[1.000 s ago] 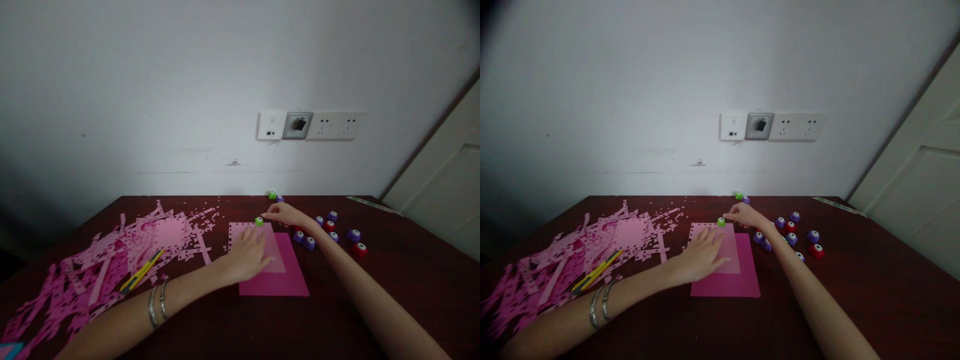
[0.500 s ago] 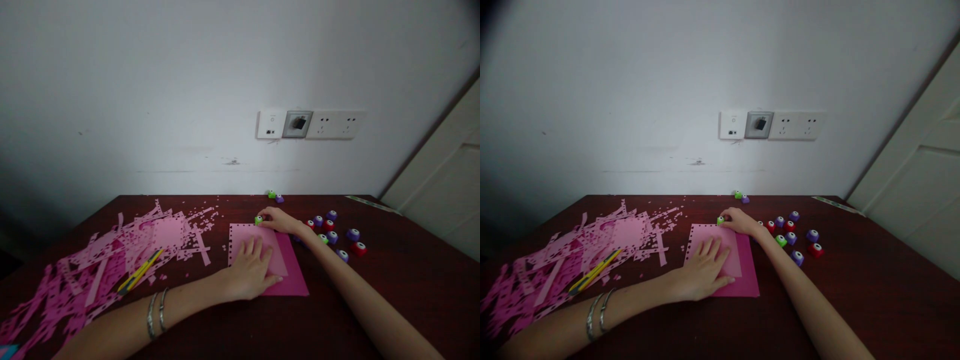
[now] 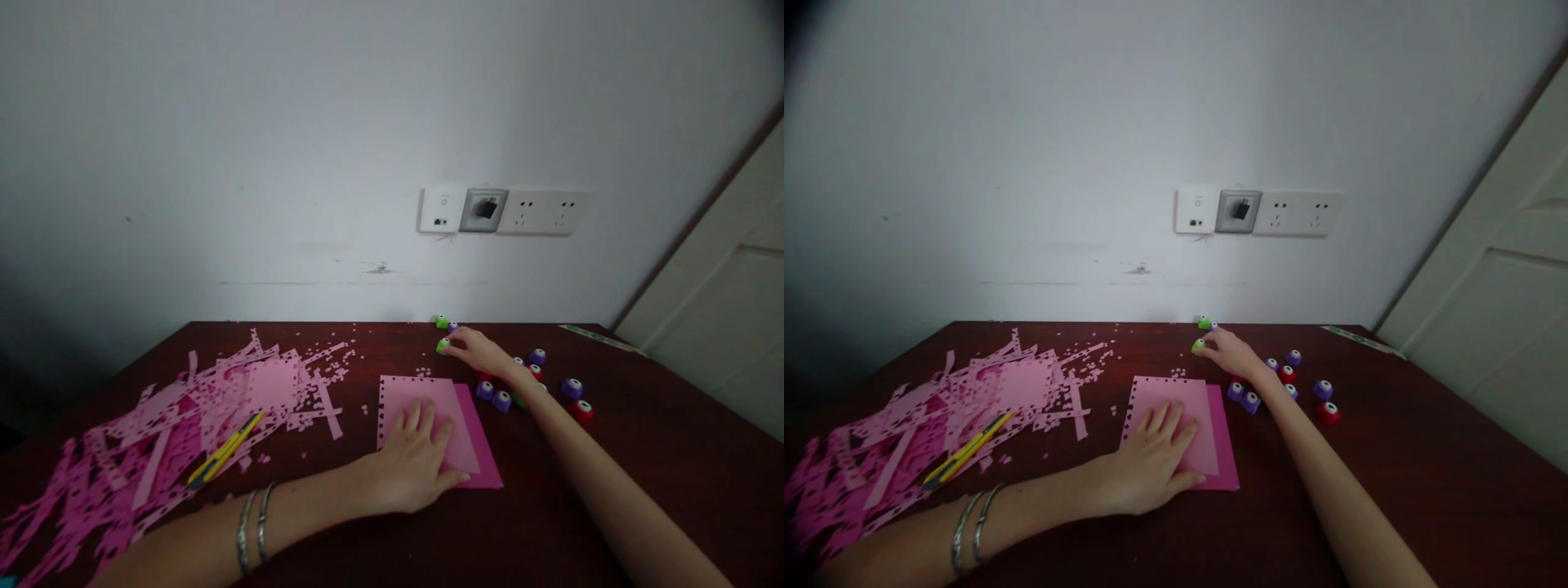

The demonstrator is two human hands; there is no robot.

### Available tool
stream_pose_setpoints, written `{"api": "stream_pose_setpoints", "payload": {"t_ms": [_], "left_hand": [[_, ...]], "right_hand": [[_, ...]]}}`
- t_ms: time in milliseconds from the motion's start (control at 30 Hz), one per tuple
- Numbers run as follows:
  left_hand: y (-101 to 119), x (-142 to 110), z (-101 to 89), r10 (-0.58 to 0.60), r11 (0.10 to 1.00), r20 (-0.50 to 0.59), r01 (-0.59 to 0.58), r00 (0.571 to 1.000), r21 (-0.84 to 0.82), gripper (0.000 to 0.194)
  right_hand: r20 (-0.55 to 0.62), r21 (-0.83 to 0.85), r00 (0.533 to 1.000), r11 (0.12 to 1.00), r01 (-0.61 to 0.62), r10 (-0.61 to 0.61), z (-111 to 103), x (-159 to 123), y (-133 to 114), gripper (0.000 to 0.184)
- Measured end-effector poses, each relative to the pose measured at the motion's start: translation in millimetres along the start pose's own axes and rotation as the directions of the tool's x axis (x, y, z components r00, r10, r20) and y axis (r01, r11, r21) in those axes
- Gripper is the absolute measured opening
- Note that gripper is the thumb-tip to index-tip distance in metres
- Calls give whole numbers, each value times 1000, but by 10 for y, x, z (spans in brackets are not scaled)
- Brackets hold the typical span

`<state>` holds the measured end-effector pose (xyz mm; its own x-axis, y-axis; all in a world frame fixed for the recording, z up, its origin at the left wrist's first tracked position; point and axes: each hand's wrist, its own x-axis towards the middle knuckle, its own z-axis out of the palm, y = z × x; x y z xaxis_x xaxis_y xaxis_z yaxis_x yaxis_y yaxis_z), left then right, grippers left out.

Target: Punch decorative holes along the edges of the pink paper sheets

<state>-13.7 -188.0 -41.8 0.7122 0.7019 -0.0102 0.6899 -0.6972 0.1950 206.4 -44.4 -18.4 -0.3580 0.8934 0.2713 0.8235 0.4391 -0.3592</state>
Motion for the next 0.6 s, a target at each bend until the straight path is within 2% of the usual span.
{"api": "stream_pose_setpoints", "payload": {"t_ms": [133, 267, 467, 567, 600], "left_hand": [[4, 1, 3, 23, 999, 24, -22, 999, -38, 74], [13, -5, -22, 16, 998, 46, -13, 999, -61, 75], [28, -6, -28, 21, 997, 56, -17, 998, -76, 74], [32, -7, 4, 39, 995, 54, -34, 998, -92, 75], [35, -9, 17, 43, 995, 48, -39, 998, -93, 76]], "right_hand": [[-58, -61, 992, 992, -115, 111, -255, -74, 223, 38], [-83, -150, 969, 958, -244, 233, -530, -272, 456, 44], [-89, -236, 921, 890, -390, 380, -964, -813, 747, 47], [-97, -264, 881, 842, -471, 463, -1092, -1101, 940, 46], [-73, -261, 884, 846, -464, 462, -1111, -1187, 1009, 44]]}}
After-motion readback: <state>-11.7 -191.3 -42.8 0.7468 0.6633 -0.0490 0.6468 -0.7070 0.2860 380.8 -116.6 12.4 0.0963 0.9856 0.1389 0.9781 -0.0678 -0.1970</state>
